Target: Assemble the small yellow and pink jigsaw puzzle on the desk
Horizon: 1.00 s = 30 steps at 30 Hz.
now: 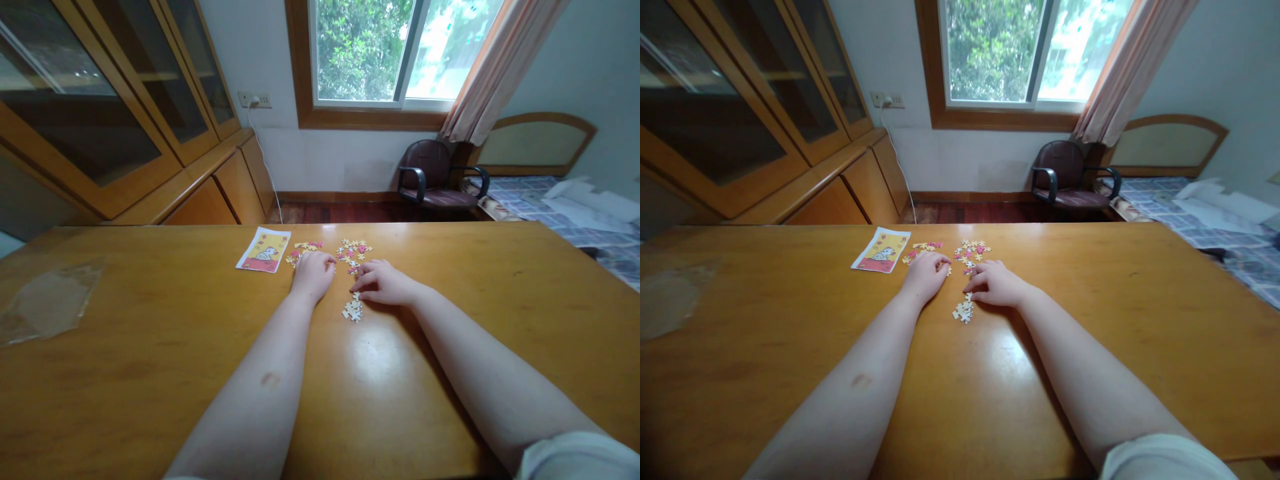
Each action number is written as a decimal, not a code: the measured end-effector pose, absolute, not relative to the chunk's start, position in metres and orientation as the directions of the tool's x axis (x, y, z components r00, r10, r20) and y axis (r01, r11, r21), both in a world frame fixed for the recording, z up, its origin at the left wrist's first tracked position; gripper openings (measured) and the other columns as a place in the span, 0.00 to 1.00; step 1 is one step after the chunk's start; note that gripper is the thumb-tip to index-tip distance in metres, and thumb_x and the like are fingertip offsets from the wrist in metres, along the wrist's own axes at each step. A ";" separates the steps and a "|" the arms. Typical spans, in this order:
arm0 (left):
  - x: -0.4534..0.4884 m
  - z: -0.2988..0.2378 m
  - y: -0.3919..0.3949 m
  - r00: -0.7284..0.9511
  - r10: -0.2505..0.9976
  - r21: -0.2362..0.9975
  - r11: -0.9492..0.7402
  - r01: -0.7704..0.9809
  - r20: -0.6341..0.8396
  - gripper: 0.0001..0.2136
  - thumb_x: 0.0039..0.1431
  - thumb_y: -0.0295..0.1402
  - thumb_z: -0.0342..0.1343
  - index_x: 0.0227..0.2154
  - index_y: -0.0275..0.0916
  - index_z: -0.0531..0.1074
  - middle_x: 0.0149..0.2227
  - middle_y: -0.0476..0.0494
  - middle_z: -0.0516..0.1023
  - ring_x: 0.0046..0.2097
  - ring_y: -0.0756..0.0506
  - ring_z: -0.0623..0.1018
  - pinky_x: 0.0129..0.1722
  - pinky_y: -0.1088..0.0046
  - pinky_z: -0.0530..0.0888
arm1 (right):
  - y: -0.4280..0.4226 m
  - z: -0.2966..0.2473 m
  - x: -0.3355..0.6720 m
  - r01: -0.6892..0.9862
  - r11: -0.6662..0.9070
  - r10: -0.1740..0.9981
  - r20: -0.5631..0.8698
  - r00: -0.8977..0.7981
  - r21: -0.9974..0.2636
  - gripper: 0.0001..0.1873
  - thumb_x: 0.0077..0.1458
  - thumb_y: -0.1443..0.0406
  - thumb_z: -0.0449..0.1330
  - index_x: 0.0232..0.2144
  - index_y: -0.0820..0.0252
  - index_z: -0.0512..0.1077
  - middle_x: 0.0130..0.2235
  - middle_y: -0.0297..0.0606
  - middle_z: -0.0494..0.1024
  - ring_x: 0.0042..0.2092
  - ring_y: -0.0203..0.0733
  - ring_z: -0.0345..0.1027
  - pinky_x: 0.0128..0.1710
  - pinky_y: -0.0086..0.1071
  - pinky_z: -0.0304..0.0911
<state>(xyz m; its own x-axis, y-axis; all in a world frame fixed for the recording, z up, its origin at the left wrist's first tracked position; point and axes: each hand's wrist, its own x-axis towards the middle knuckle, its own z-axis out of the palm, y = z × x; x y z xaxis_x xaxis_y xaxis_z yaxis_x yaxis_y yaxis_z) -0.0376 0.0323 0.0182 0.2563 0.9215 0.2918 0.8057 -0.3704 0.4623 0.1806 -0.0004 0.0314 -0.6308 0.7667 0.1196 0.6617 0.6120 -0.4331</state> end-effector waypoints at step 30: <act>-0.038 0.016 0.034 0.251 0.918 0.473 -0.376 0.797 0.307 0.09 0.56 0.29 0.52 0.33 0.42 0.78 0.38 0.45 0.81 0.45 0.41 0.74 0.50 0.62 0.69 | -0.007 0.030 0.160 0.448 0.641 0.667 0.164 -0.727 -0.624 0.02 0.48 0.65 0.68 0.26 0.58 0.79 0.31 0.36 0.78 0.35 0.38 0.70 0.42 0.33 0.63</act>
